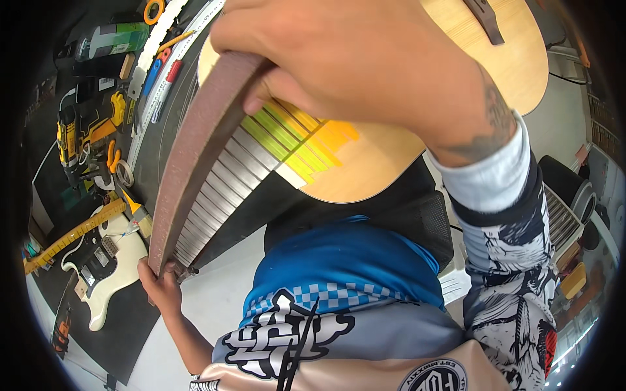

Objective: The person holds a curved sanding beam with both hands and moves it back and forth across the metal frets of a guitar neck.

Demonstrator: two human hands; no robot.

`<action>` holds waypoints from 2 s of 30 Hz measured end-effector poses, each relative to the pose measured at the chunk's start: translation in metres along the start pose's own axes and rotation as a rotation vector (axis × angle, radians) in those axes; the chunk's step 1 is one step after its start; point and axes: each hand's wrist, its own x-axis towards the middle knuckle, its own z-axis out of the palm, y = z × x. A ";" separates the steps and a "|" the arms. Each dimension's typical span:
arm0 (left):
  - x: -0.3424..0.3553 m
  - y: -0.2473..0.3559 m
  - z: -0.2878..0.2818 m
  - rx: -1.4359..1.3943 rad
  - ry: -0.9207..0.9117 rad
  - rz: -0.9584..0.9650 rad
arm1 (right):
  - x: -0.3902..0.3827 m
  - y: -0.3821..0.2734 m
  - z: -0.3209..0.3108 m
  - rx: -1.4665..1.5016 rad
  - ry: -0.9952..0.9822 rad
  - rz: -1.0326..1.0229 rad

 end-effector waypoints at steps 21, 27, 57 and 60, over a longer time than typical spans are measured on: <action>-0.036 0.019 0.006 0.140 0.027 0.113 | -0.052 -0.037 -0.024 -0.029 -0.029 0.134; -0.004 0.011 0.005 0.008 0.023 0.019 | -0.010 0.000 -0.009 0.009 -0.037 0.010; -0.006 0.010 0.009 0.054 0.029 0.051 | -0.013 -0.005 -0.010 -0.050 -0.097 0.103; 0.005 0.010 0.007 0.000 -0.003 0.008 | -0.001 0.009 -0.005 0.010 -0.041 0.003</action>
